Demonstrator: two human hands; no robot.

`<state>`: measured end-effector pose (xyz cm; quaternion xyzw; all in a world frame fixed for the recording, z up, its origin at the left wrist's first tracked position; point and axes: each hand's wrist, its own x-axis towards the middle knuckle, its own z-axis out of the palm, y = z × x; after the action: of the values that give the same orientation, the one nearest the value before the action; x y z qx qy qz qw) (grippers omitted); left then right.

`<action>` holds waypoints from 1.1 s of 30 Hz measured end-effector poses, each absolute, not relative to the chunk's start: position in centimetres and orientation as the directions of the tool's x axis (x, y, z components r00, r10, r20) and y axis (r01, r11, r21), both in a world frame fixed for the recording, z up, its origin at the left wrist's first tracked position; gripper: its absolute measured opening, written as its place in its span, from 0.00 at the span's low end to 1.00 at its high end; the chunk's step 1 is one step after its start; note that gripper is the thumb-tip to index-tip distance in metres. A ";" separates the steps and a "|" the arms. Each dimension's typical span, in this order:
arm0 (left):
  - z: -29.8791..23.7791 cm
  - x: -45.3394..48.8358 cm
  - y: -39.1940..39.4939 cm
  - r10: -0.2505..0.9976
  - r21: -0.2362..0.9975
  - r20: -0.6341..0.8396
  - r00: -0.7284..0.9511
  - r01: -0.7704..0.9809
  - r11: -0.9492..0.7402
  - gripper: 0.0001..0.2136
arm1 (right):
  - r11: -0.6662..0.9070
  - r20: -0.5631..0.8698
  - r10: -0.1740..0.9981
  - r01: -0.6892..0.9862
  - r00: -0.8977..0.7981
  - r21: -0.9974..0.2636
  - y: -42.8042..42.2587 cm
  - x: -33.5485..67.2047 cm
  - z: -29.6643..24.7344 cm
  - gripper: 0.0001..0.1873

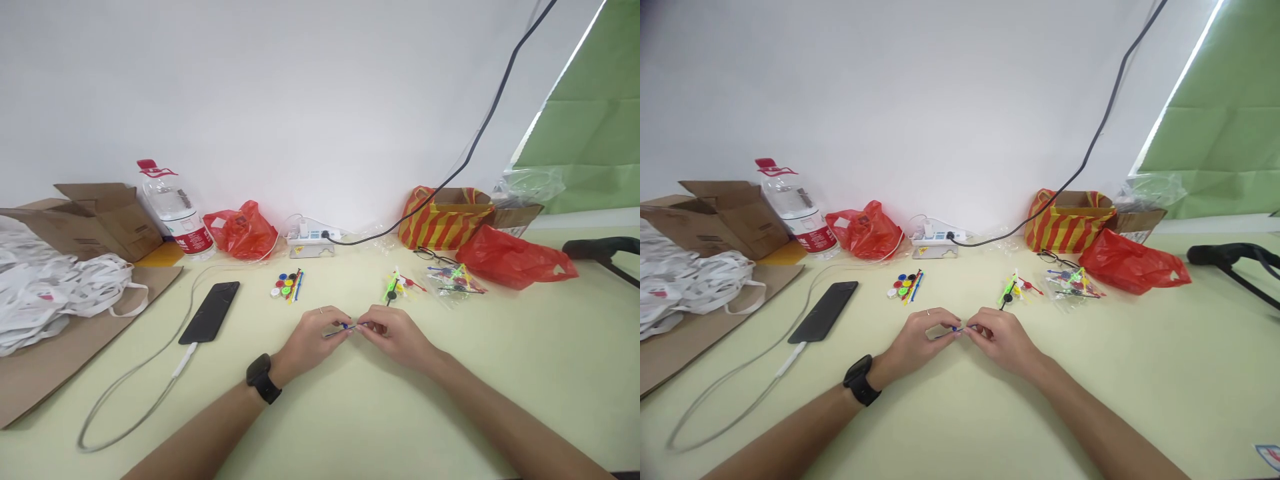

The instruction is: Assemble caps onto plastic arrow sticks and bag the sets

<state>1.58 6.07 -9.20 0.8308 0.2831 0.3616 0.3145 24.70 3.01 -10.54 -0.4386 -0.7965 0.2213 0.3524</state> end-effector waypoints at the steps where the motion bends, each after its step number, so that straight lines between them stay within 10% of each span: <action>1: -9.2 1.6 6.1 0.700 0.726 0.418 0.579 0.250 -0.640 0.06 | 0.517 0.367 0.855 0.546 -0.366 -0.659 3.0 24.7 -10.5 0.14; 13: -8.4 1.6 5.8 0.741 0.762 0.383 0.552 0.264 -0.591 0.08 | 0.452 0.323 0.885 0.456 -0.334 -0.767 2.7 24.4 -9.9 0.15; 22: -8.2 1.7 6.3 0.792 0.995 0.092 0.603 -0.023 -0.098 0.15 | 0.228 0.167 0.914 0.127 -0.370 -0.965 3.1 24.3 -9.3 0.19; 33: -8.8 1.8 6.9 0.885 0.990 0.097 0.456 -0.133 -0.040 0.13 | 0.340 0.310 0.933 0.163 -0.184 -0.926 2.3 24.1 -9.0 0.26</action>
<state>1.78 6.87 -8.84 0.5909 0.3180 0.4133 0.6156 24.14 2.33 -9.00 -0.4156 -0.6592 0.3968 0.4850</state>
